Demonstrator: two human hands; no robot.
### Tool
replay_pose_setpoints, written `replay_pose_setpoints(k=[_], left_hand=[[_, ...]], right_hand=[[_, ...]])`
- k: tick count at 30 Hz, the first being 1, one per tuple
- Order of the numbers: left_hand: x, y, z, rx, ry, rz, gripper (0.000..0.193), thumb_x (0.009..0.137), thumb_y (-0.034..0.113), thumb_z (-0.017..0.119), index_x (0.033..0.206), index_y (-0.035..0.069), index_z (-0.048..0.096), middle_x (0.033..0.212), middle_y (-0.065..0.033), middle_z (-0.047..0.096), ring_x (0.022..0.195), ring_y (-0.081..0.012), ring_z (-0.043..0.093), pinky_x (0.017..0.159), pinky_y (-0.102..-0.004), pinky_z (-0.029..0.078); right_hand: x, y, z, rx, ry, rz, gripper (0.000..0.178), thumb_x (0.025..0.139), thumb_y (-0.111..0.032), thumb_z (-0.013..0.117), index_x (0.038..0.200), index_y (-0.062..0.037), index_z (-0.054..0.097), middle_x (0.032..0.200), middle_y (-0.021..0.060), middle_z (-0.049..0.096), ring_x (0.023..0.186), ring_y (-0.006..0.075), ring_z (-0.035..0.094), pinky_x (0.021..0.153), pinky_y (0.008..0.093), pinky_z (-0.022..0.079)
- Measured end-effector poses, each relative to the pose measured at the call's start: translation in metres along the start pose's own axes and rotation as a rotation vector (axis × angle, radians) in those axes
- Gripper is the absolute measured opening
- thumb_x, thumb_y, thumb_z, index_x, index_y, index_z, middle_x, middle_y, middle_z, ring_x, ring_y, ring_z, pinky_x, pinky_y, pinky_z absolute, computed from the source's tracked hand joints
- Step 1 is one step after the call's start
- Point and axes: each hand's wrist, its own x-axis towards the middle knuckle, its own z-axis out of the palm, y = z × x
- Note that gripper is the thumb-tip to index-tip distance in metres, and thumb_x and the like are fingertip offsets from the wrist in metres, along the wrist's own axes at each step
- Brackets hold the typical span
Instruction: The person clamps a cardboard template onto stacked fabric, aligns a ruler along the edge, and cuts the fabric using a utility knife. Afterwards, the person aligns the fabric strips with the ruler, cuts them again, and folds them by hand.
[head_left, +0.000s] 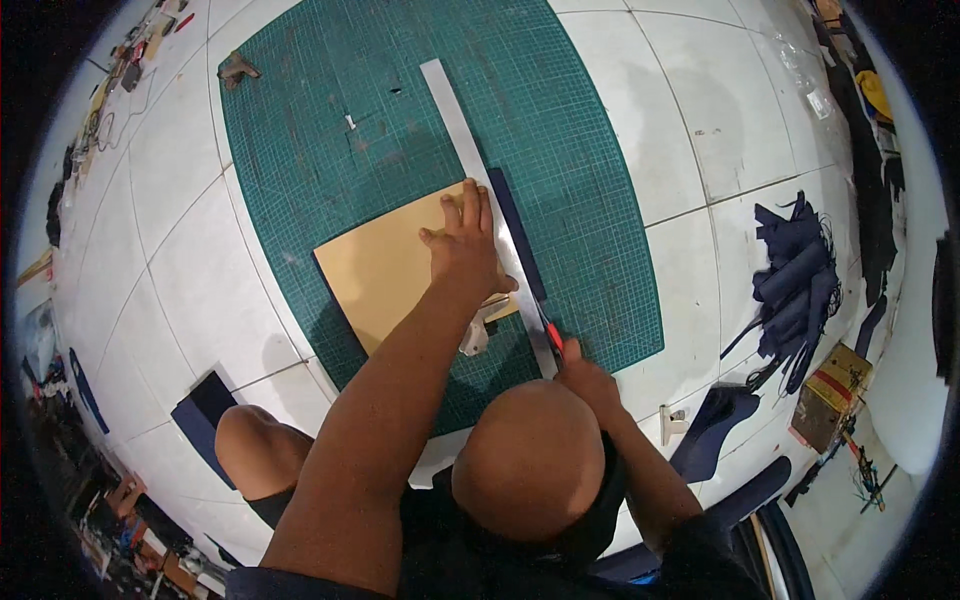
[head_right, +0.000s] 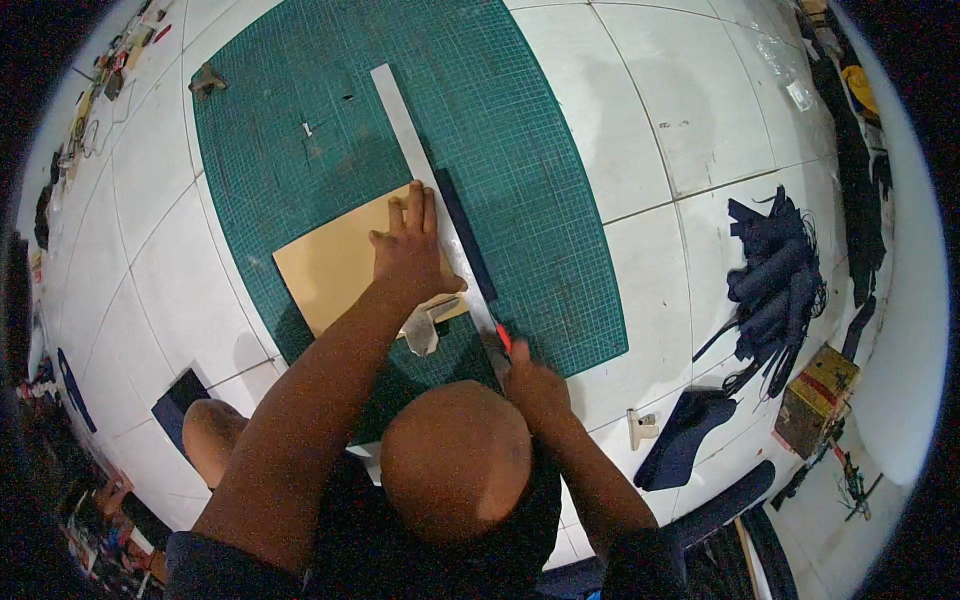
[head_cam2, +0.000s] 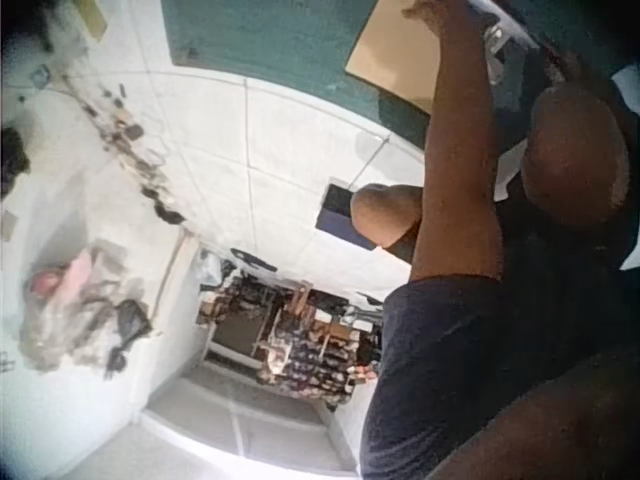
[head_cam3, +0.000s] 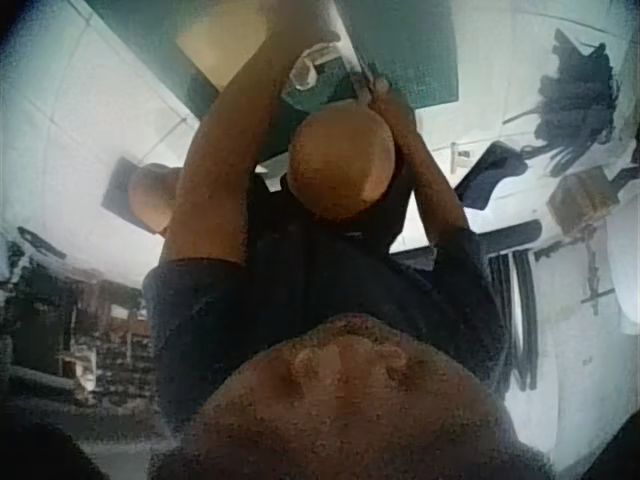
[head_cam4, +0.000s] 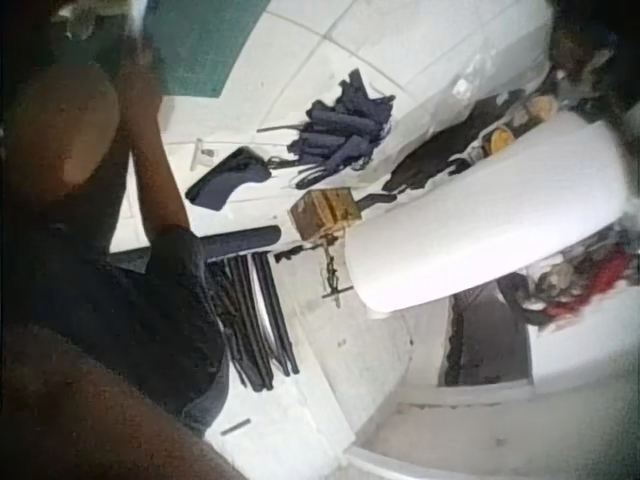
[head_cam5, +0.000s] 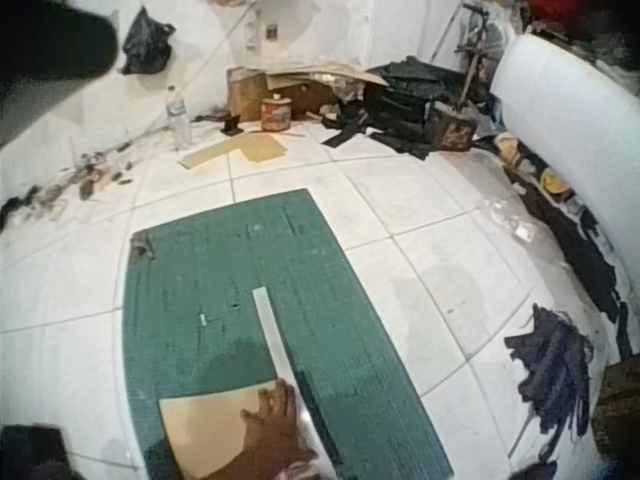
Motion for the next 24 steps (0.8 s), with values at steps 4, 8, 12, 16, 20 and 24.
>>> replay_pose_setpoints(k=[4,8,12,16,20,24], left_hand=[[0.003,0.005,-0.006,-0.01,-0.02,-0.007,0.14,0.058,0.071,0.079,0.155,-0.001,0.009,0.163,-0.0178,0.007,0.145,-0.0411,0.023,0.097,-0.0622,0.047],[0.002,0.005,-0.007,0.007,-0.046,-0.012,0.14,0.059,0.072,0.079,0.156,0.0,0.007,0.163,-0.0175,0.006,0.146,-0.0406,0.021,0.099,-0.0605,0.047],[-0.002,0.001,-0.013,0.011,-0.07,-0.019,0.14,0.059,0.071,0.079,0.156,0.0,0.007,0.163,-0.0173,0.005,0.146,-0.0412,0.02,0.1,-0.061,0.046],[0.003,0.002,-0.003,0.002,-0.065,-0.039,0.14,0.06,0.07,0.08,0.156,0.001,0.005,0.164,-0.0156,0.003,0.148,-0.0392,0.017,0.103,-0.0592,0.045],[0.008,0.006,-0.004,-0.009,-0.022,-0.036,0.141,0.059,0.069,0.081,0.157,0.002,0.004,0.164,-0.0148,0.003,0.147,-0.0388,0.019,0.103,-0.0599,0.044],[0.005,0.005,-0.008,-0.008,-0.074,-0.029,0.136,0.062,0.067,0.079,0.157,0.003,0.005,0.164,-0.0144,0.003,0.146,-0.0389,0.02,0.103,-0.0609,0.043]], right_hand=[[0.0,0.033,0.027,-0.041,0.047,0.019,0.028,0.092,-0.02,0.053,0.111,-0.0042,0.039,0.088,0.029,0.067,0.083,0.0472,0.068,0.073,0.0582,0.051],[-0.02,0.035,0.011,0.004,0.12,-0.046,0.027,0.093,-0.017,0.053,0.113,-0.0052,0.039,0.086,0.0306,0.065,0.078,0.0475,0.067,0.069,0.0586,0.051],[-0.013,-0.013,-0.033,0.156,0.334,-0.208,0.028,0.095,-0.019,0.051,0.114,-0.0024,0.039,0.085,0.0307,0.065,0.077,0.05,0.065,0.069,0.0588,0.051],[0.06,-0.068,-0.058,0.156,0.43,-0.264,0.027,0.095,-0.017,0.052,0.113,-0.0011,0.038,0.087,0.0306,0.065,0.08,0.0493,0.066,0.069,0.0584,0.051],[0.106,-0.084,-0.06,0.238,0.504,-0.34,0.027,0.095,-0.017,0.052,0.112,-0.0009,0.039,0.089,0.03,0.066,0.083,0.0488,0.066,0.072,0.058,0.052],[0.108,-0.073,-0.059,0.313,0.57,-0.328,0.028,0.094,-0.017,0.054,0.111,-0.0008,0.039,0.092,0.0312,0.065,0.083,0.0498,0.066,0.072,0.0565,0.054]])
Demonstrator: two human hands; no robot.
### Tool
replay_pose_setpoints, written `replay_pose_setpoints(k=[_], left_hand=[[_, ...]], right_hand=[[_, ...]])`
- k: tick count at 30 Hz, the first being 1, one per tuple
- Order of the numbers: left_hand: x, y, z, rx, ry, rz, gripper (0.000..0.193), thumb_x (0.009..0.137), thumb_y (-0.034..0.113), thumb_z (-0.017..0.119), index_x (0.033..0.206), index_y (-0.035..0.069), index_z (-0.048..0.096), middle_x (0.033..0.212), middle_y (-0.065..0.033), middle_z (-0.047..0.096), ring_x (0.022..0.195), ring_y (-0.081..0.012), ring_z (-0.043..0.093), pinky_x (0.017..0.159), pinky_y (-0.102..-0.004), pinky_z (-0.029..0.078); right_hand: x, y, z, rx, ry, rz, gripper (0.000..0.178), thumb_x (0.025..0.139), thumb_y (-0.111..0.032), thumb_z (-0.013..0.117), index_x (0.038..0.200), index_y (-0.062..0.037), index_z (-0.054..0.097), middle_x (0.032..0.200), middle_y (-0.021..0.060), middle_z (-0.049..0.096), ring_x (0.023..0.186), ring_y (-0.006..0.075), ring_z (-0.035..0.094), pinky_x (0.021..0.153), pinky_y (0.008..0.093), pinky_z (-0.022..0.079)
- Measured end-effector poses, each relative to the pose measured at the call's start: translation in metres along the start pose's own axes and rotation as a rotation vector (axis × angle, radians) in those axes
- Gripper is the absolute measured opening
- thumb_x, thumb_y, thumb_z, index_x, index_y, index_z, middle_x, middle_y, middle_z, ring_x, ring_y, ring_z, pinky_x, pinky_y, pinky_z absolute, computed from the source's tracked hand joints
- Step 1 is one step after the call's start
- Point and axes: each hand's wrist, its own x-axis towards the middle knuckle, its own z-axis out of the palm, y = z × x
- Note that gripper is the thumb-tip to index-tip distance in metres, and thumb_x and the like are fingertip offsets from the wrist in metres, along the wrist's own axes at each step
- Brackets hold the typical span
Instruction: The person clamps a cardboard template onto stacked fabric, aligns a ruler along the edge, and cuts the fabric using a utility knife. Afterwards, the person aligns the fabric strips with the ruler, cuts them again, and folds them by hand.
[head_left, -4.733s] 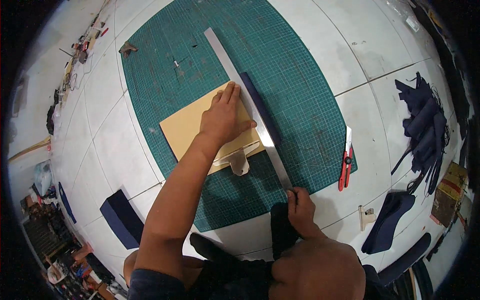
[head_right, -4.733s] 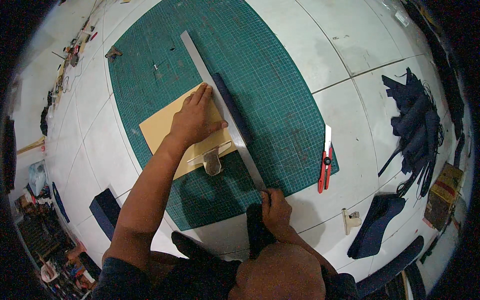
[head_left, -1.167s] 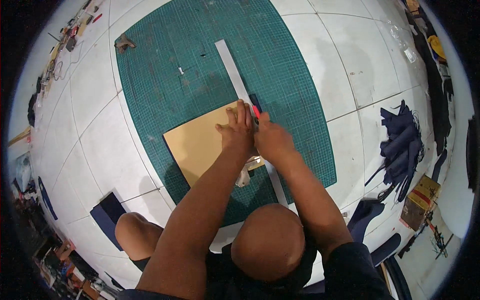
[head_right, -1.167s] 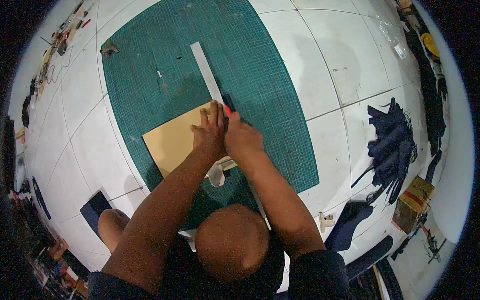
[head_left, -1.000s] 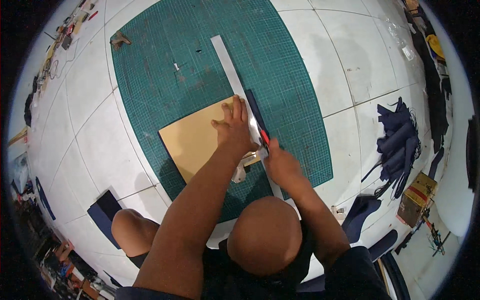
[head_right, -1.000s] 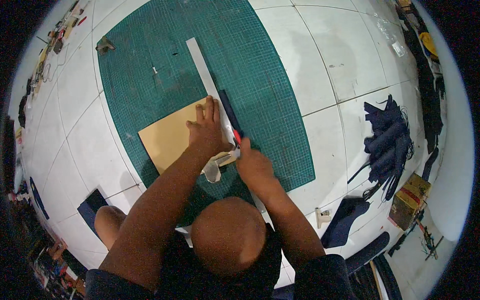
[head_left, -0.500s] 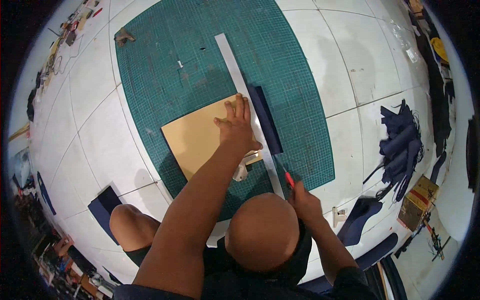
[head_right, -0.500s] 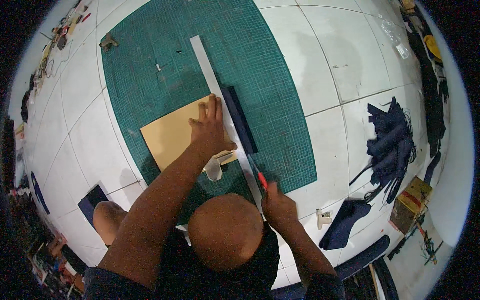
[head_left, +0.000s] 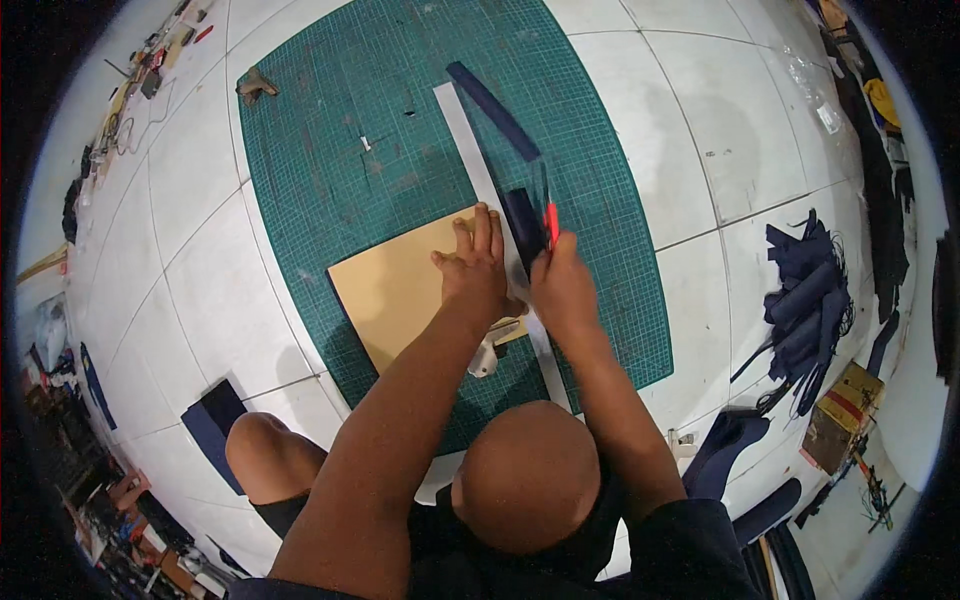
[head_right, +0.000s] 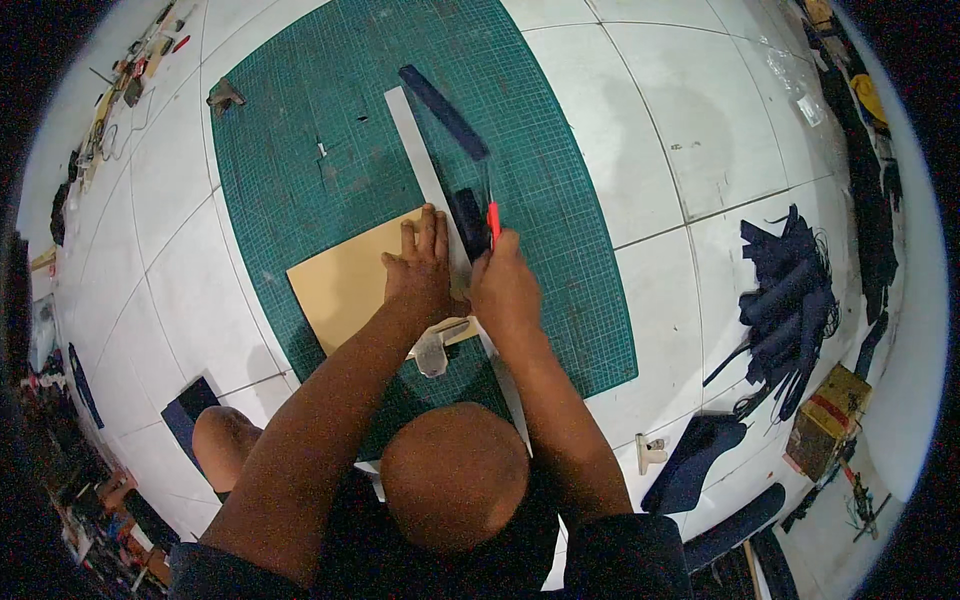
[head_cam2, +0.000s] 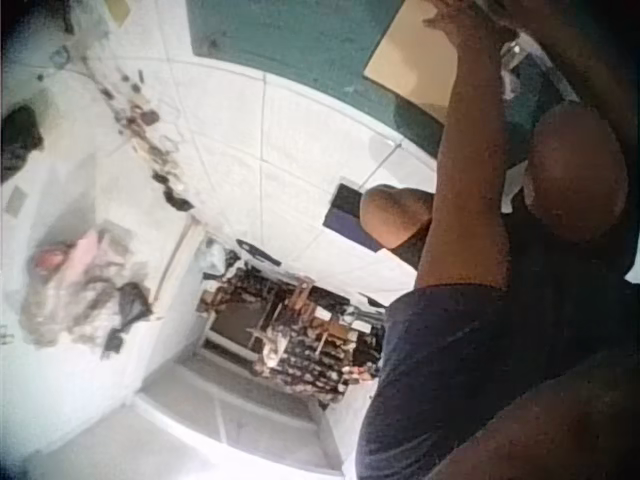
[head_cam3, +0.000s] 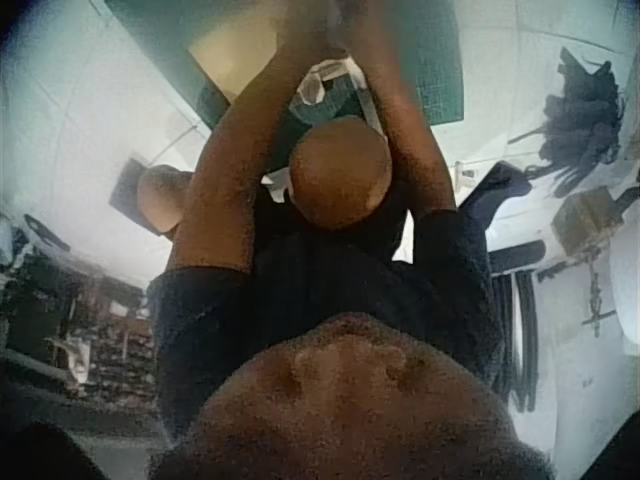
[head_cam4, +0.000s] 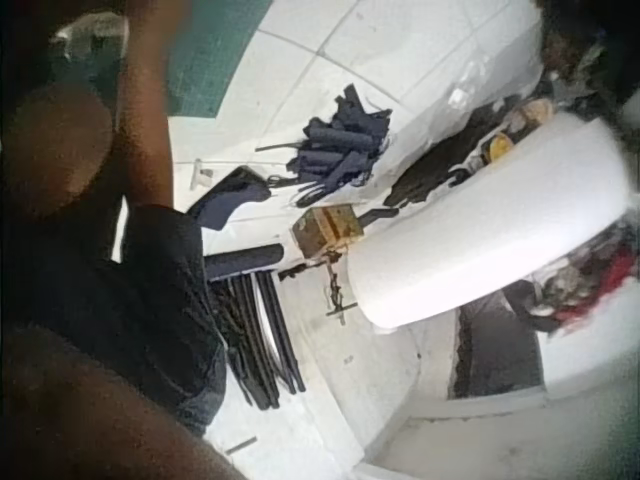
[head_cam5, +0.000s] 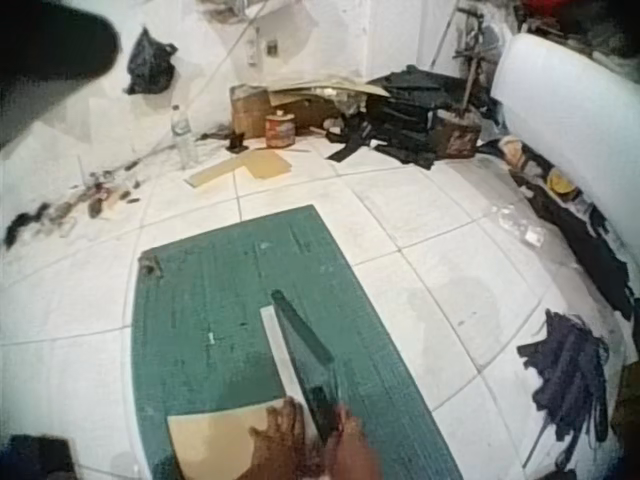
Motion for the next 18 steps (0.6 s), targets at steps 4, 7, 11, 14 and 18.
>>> replay_pose_setpoints(k=[4,7,11,14,18], left_hand=[[0.001,-0.004,0.009,-0.013,0.054,-0.032,0.132,0.065,0.066,0.078,0.157,0.004,0.006,0.164,-0.0146,0.003,0.146,-0.0391,0.02,0.102,-0.0622,0.044],[0.0,-0.002,0.013,0.003,0.075,-0.006,0.131,0.065,0.065,0.078,0.157,0.003,0.007,0.164,-0.0149,0.004,0.146,-0.0389,0.021,0.101,-0.0626,0.045],[0.005,-0.003,0.014,0.048,0.067,0.0,0.128,0.067,0.063,0.077,0.157,0.003,0.008,0.163,-0.0155,0.005,0.146,-0.0392,0.022,0.1,-0.0621,0.046],[0.002,-0.001,0.012,0.016,0.121,0.002,0.127,0.067,0.062,0.077,0.157,0.003,0.008,0.163,-0.0162,0.006,0.146,-0.0398,0.022,0.098,-0.0621,0.047],[0.001,-0.001,0.005,0.035,0.047,0.003,0.126,0.068,0.061,0.077,0.157,0.004,0.008,0.163,-0.0159,0.006,0.146,-0.0392,0.022,0.099,-0.062,0.047]], right_hand=[[-0.015,-0.006,0.006,-0.148,-0.095,-0.019,0.026,0.093,-0.016,0.055,0.109,-0.0014,0.04,0.094,0.03,0.065,0.084,0.0489,0.067,0.071,0.0546,0.055],[-0.007,-0.001,0.012,-0.21,-0.085,-0.062,0.025,0.093,-0.016,0.056,0.108,-0.0017,0.042,0.094,0.0275,0.066,0.085,0.0463,0.068,0.07,0.0522,0.057],[0.001,-0.006,0.012,-0.261,-0.046,-0.111,0.025,0.092,-0.015,0.057,0.106,-0.0009,0.043,0.092,0.026,0.066,0.083,0.044,0.069,0.067,0.0489,0.059],[0.003,-0.009,0.012,-0.324,-0.054,-0.142,0.026,0.091,-0.016,0.058,0.105,0.0003,0.043,0.09,0.0251,0.066,0.083,0.044,0.069,0.067,0.0483,0.059],[0.016,-0.023,0.006,-0.23,-0.109,-0.121,0.026,0.092,-0.012,0.053,0.111,0.0024,0.044,0.097,0.0277,0.067,0.09,0.0445,0.069,0.077,0.0506,0.057]])
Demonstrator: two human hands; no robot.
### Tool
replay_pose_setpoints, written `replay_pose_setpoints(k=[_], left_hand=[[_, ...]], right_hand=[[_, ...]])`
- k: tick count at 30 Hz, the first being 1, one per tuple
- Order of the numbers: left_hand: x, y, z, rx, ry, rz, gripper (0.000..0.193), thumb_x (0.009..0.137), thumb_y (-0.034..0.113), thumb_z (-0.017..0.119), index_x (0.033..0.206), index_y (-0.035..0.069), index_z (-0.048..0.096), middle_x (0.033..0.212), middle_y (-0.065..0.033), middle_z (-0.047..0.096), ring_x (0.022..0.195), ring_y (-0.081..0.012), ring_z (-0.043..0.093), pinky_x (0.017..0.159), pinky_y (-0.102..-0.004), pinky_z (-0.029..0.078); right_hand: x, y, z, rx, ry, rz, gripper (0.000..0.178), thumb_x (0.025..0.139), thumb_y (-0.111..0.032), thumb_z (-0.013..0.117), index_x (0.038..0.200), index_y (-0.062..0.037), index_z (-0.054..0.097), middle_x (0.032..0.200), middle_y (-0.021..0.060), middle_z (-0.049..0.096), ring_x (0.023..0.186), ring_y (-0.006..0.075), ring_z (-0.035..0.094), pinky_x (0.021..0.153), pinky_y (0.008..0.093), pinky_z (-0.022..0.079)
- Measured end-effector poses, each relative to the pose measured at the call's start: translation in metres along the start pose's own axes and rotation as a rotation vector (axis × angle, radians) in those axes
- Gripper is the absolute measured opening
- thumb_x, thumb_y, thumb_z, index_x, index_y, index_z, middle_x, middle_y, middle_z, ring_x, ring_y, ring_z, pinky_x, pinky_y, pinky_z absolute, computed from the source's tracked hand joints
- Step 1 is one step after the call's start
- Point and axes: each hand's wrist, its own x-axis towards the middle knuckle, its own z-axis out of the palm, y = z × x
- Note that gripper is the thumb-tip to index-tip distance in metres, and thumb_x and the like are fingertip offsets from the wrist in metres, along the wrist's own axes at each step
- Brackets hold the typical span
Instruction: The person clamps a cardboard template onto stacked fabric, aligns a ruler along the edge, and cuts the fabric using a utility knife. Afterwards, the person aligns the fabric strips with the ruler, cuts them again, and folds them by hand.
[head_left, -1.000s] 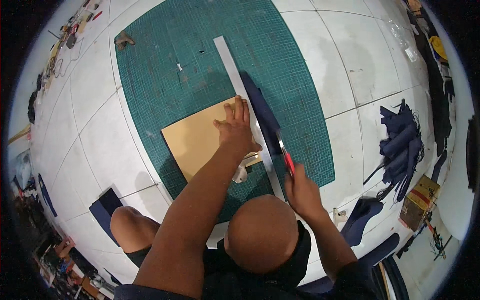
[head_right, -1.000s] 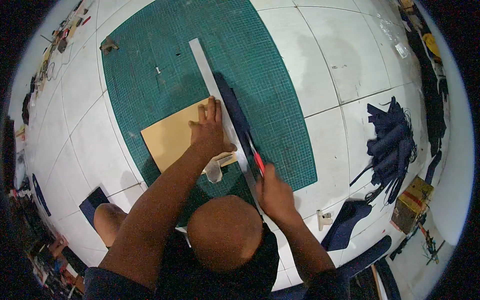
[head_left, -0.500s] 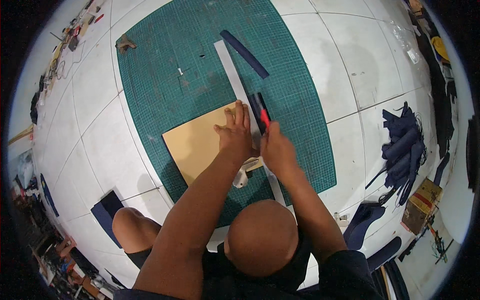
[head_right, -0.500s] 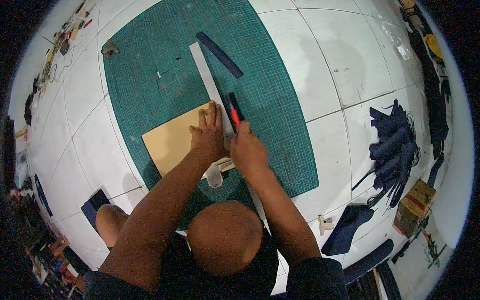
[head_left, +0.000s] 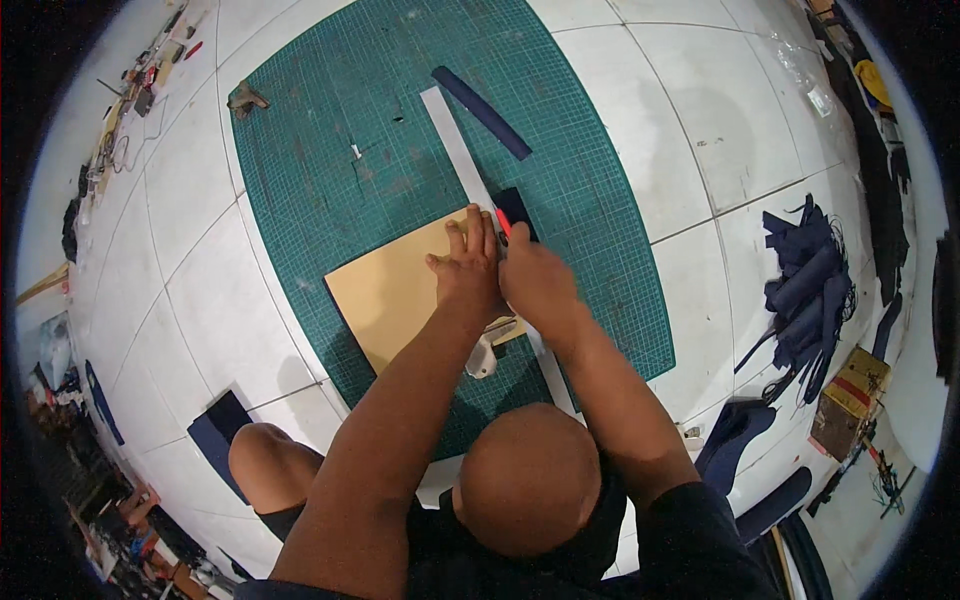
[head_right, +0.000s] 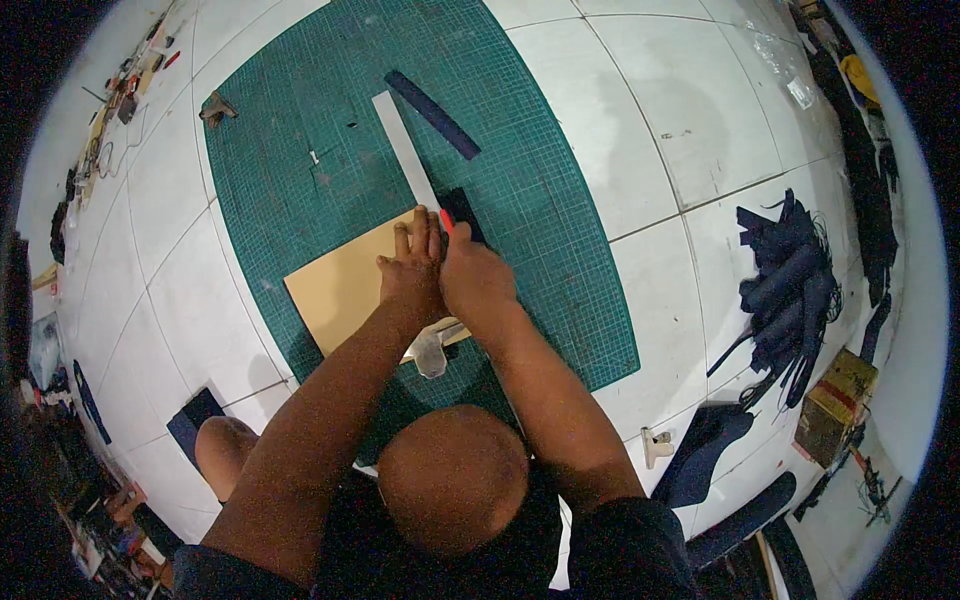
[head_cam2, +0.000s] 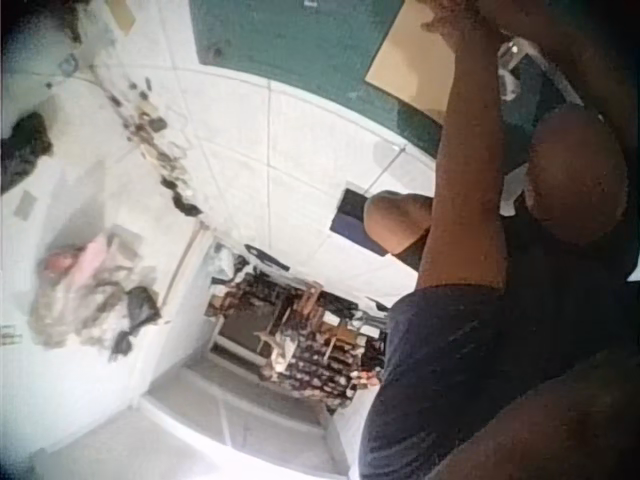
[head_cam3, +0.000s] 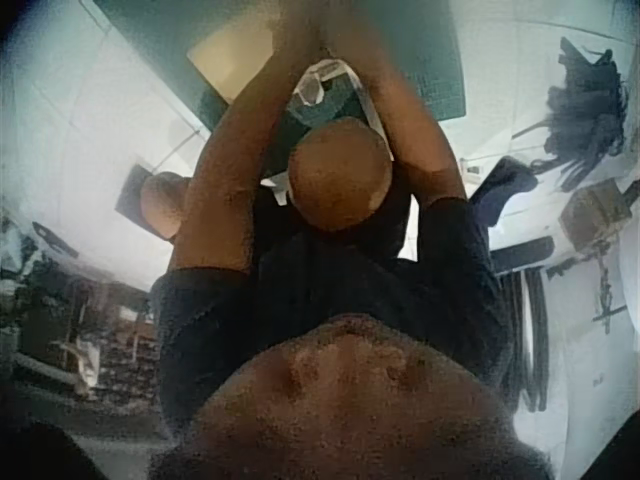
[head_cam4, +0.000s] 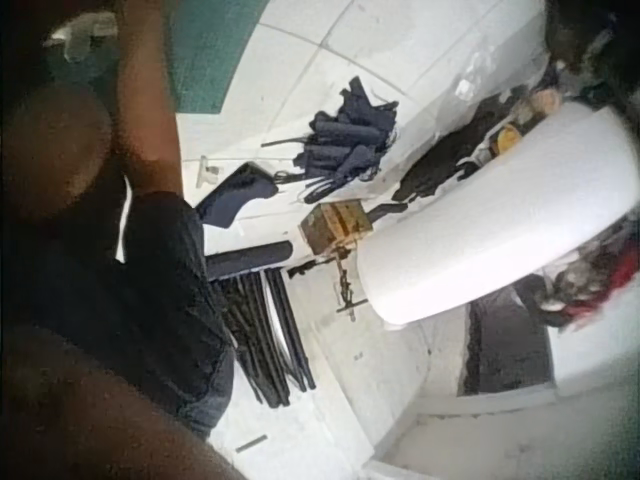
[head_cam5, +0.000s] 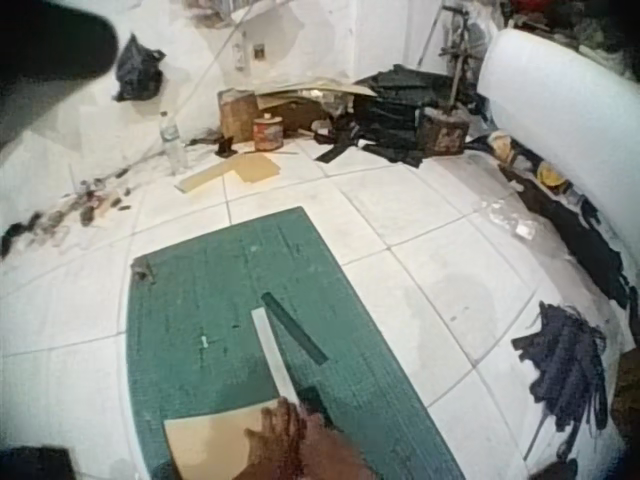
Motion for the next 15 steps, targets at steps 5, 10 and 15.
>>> replay_pose_setpoints(k=[5,10,15], left_hand=[[0.0,0.002,0.0,-0.033,0.003,-0.008,0.126,0.069,0.06,0.077,0.157,0.003,0.007,0.163,-0.0162,0.006,0.146,-0.039,0.023,0.099,-0.0612,0.047],[-0.006,0.0,-0.011,-0.015,-0.06,-0.009,0.138,0.062,0.068,0.079,0.156,0.0,0.005,0.163,-0.0166,0.005,0.147,-0.0386,0.021,0.1,-0.0604,0.047],[-0.003,0.005,-0.006,-0.027,-0.009,0.023,0.142,0.057,0.071,0.081,0.155,-0.001,0.007,0.163,-0.0175,0.005,0.146,-0.0404,0.021,0.097,-0.06,0.048]], right_hand=[[-0.02,0.005,-0.014,-0.009,-0.202,0.113,0.028,0.096,-0.013,0.045,0.119,0.0019,0.043,0.106,0.03,0.066,0.099,0.0453,0.066,0.086,0.0546,0.053],[-0.105,0.032,-0.007,-0.053,-0.382,0.274,0.027,0.098,-0.017,0.04,0.119,-0.0013,0.041,0.104,0.0311,0.066,0.097,0.0467,0.066,0.085,0.0574,0.051],[-0.189,0.073,0.0,-0.05,-0.485,0.398,0.028,0.096,-0.019,0.042,0.118,-0.0025,0.04,0.095,0.0301,0.067,0.087,0.0477,0.067,0.079,0.0574,0.051]])
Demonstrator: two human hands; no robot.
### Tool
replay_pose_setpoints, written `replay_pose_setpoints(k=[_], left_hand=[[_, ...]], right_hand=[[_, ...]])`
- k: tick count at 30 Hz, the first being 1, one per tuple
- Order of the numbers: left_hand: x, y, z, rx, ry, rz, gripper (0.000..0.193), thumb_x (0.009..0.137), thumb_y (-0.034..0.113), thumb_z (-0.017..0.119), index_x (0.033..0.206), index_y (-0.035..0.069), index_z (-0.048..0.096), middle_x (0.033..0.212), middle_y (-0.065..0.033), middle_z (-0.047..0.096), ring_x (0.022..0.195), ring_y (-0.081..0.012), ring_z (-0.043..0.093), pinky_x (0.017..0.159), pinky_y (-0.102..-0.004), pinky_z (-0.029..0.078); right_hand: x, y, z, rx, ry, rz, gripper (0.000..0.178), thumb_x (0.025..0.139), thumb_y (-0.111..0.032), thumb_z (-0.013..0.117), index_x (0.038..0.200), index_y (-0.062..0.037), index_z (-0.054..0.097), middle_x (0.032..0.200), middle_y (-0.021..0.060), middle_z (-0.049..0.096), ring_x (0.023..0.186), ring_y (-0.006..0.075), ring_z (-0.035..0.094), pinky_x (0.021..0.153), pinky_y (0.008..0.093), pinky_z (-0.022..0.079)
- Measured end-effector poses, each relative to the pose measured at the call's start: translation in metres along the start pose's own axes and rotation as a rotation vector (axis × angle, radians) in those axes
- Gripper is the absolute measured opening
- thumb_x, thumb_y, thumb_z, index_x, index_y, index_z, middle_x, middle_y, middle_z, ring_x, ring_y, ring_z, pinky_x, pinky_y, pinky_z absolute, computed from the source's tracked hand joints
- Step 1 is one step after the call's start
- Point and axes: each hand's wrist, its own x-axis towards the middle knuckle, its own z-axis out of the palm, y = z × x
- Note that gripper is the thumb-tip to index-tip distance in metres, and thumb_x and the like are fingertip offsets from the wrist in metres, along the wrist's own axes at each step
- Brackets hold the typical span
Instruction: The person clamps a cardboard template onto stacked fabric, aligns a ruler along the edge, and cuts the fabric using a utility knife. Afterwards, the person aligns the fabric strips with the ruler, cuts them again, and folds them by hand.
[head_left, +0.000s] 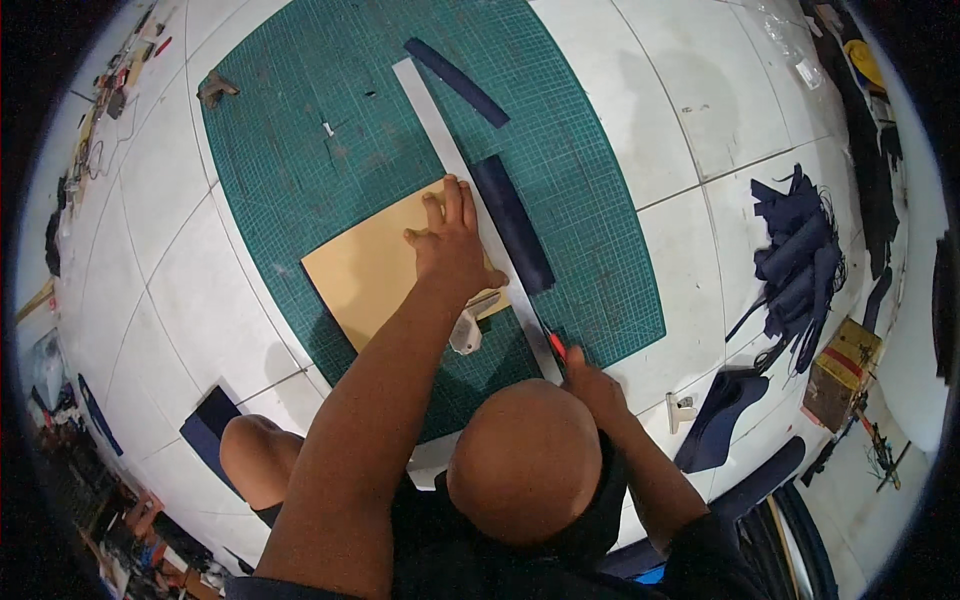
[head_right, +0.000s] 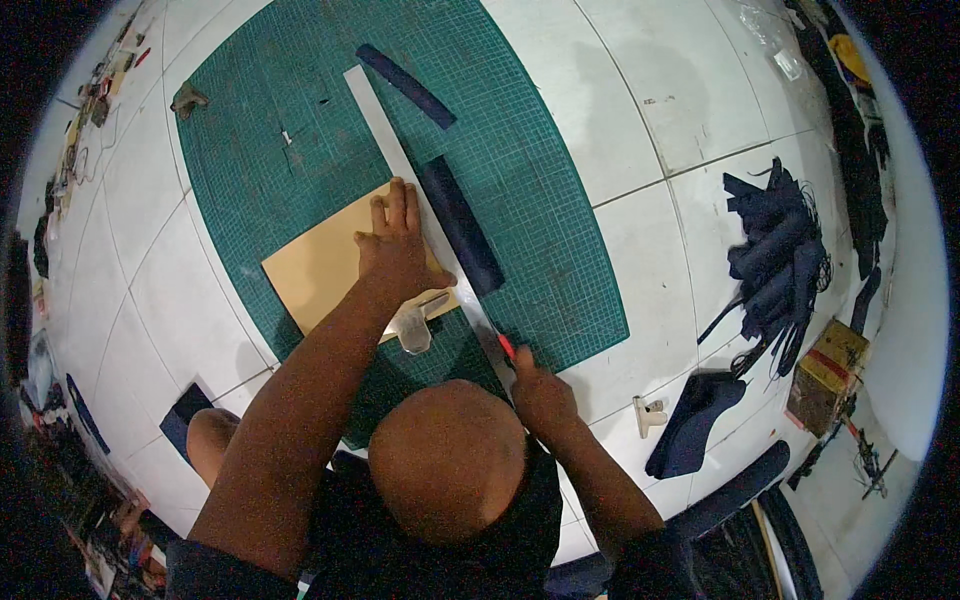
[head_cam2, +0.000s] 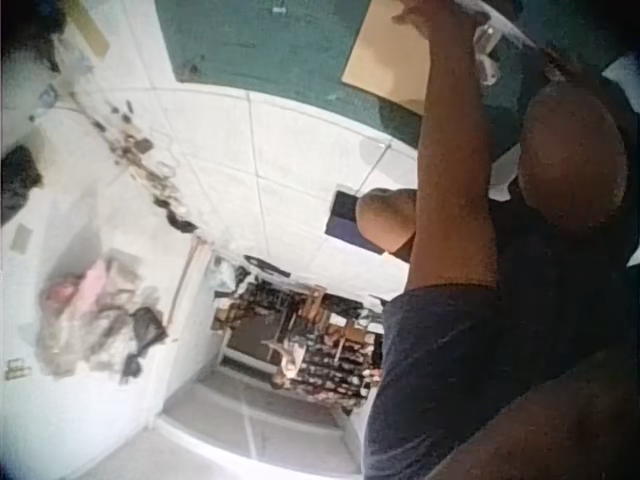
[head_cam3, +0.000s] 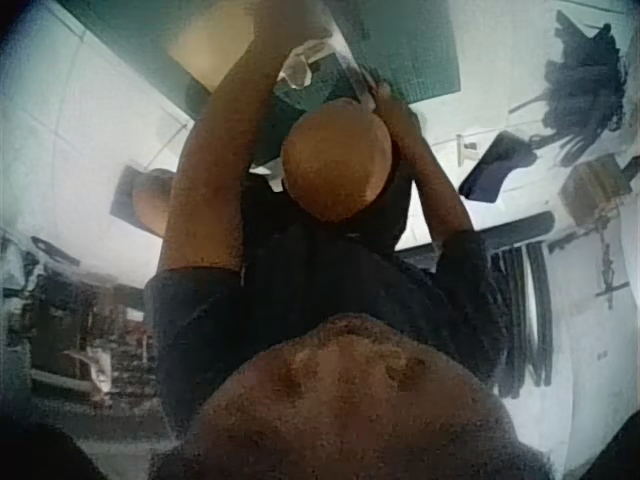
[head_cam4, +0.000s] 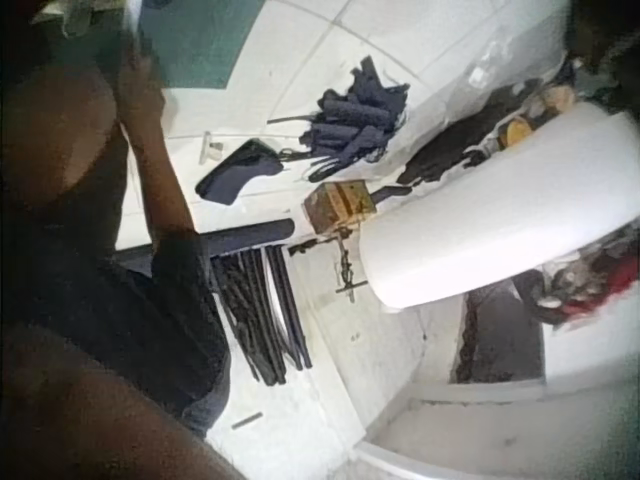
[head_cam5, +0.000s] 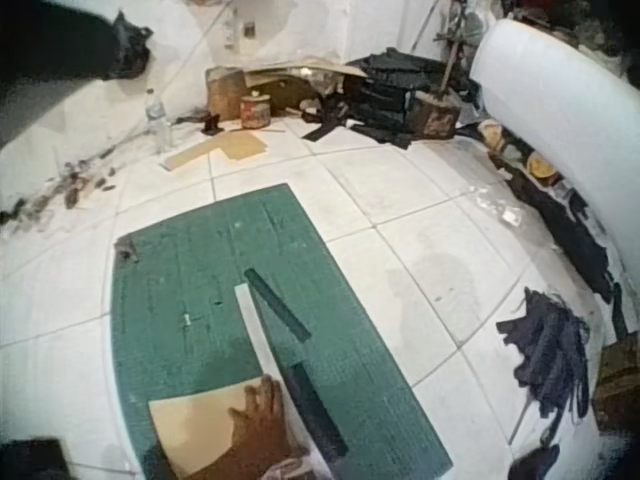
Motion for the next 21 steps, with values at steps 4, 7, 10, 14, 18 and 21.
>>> replay_pose_setpoints(k=[4,7,10,14,18,21], left_hand=[[0.006,-0.002,0.01,0.015,0.036,0.001,0.144,0.055,0.072,0.082,0.154,-0.002,0.008,0.162,-0.0193,0.007,0.144,-0.0429,0.023,0.093,-0.0599,0.05],[0.0,-0.012,0.01,0.035,0.039,-0.008,0.145,0.054,0.072,0.082,0.155,-0.002,0.008,0.162,-0.0202,0.008,0.144,-0.0437,0.023,0.092,-0.0598,0.051],[-0.002,-0.01,0.009,-0.002,0.013,-0.022,0.143,0.057,0.07,0.081,0.156,0.0,0.006,0.162,-0.0163,0.009,0.146,-0.0401,0.021,0.099,-0.0606,0.046],[-0.002,0.001,0.002,-0.003,0.001,-0.015,0.142,0.056,0.07,0.081,0.156,0.0,0.008,0.163,-0.0167,0.008,0.147,-0.0399,0.02,0.101,-0.0598,0.045],[0.001,-0.001,0.006,-0.023,0.039,-0.016,0.144,0.055,0.072,0.08,0.156,0.0,0.007,0.163,-0.0169,0.007,0.147,-0.0392,0.02,0.101,-0.0595,0.045],[-0.001,-0.008,0.006,0.008,0.017,-0.03,0.144,0.055,0.072,0.08,0.156,0.0,0.007,0.163,-0.0166,0.008,0.147,-0.0394,0.021,0.101,-0.059,0.045]], right_hand=[[-0.022,0.021,0.003,-0.048,-0.026,0.019,0.028,0.094,-0.018,0.048,0.117,-0.0029,0.04,0.09,0.0295,0.066,0.084,0.047,0.067,0.076,0.0572,0.052],[-0.018,-0.015,-0.039,0.181,0.253,-0.124,0.03,0.092,-0.014,0.057,0.114,-0.0012,0.041,0.085,0.028,0.064,0.079,0.0484,0.064,0.069,0.0555,0.05],[0.065,-0.043,-0.043,0.462,0.665,-0.319,0.032,0.091,-0.022,0.066,0.105,-0.0005,0.047,0.087,0.0227,0.059,0.078,0.0409,0.061,0.067,0.047,0.047],[0.129,-0.075,-0.054,0.484,0.85,-0.33,0.042,0.084,-0.023,0.077,0.104,-0.0003,0.049,0.093,0.0205,0.056,0.083,0.0378,0.059,0.072,0.0449,0.047],[0.133,-0.092,-0.053,0.602,0.765,-0.322,0.046,0.081,-0.02,0.078,0.107,-0.0005,0.046,0.098,0.0248,0.057,0.094,0.0446,0.059,0.079,0.05,0.048],[0.133,-0.091,-0.065,0.714,0.571,-0.2,0.046,0.08,-0.019,0.079,0.107,-0.0017,0.046,0.096,0.0243,0.062,0.093,0.0446,0.062,0.079,0.0495,0.05]])
